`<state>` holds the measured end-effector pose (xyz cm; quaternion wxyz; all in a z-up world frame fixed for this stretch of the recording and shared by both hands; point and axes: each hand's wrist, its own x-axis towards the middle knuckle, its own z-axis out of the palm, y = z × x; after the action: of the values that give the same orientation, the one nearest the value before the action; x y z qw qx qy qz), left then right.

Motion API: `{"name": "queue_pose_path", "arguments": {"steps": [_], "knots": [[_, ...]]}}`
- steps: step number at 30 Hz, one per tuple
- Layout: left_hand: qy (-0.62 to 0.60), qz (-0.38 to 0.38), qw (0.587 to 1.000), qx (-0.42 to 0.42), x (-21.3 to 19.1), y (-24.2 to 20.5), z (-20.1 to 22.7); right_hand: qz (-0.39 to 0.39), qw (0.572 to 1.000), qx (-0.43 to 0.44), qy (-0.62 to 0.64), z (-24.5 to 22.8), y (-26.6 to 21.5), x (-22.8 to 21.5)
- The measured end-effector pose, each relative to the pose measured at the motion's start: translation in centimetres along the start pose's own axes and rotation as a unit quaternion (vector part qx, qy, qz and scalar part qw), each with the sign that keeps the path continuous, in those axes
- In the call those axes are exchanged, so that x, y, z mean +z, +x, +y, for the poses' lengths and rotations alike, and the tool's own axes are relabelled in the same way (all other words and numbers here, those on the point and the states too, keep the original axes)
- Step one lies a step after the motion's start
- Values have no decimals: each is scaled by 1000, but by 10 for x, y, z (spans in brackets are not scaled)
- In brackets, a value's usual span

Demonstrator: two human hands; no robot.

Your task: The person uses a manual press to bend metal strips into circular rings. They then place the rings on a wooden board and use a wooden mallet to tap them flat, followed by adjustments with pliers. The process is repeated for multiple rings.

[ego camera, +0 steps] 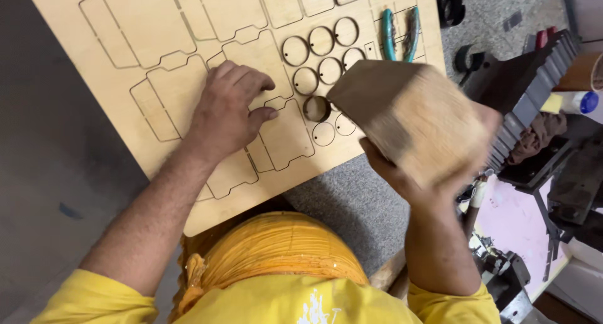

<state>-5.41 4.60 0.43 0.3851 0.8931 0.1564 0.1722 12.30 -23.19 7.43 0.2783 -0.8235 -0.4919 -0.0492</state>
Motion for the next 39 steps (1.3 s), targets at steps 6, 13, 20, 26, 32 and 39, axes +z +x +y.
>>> {"name": "queue_pose_path", "arguments": {"steps": [6, 13, 20, 26, 32, 39], "knots": [[-9, 23, 1000, 14, 4, -1, -1, -16, 999, 5, 40, -26, -9, -23], [1, -7, 1000, -16, -1, -5, 4, 19, 956, 270, 115, -30, 29, 10], [0, 17, 1000, 10, 5, -4, -1, -27, 996, 85, -9, -37, -21, -13], [-7, 10, 1000, 1, 0, -2, 6, -23, 990, 129, 46, -24, 28, 31], [16, 29, 999, 15, 2, 0, 0, -20, 995, 97, -2, -37, -1, 0], [29, 5, 1000, 2, 1, 5, 1, -40, 992, 118, 28, -23, 23, 36]]}}
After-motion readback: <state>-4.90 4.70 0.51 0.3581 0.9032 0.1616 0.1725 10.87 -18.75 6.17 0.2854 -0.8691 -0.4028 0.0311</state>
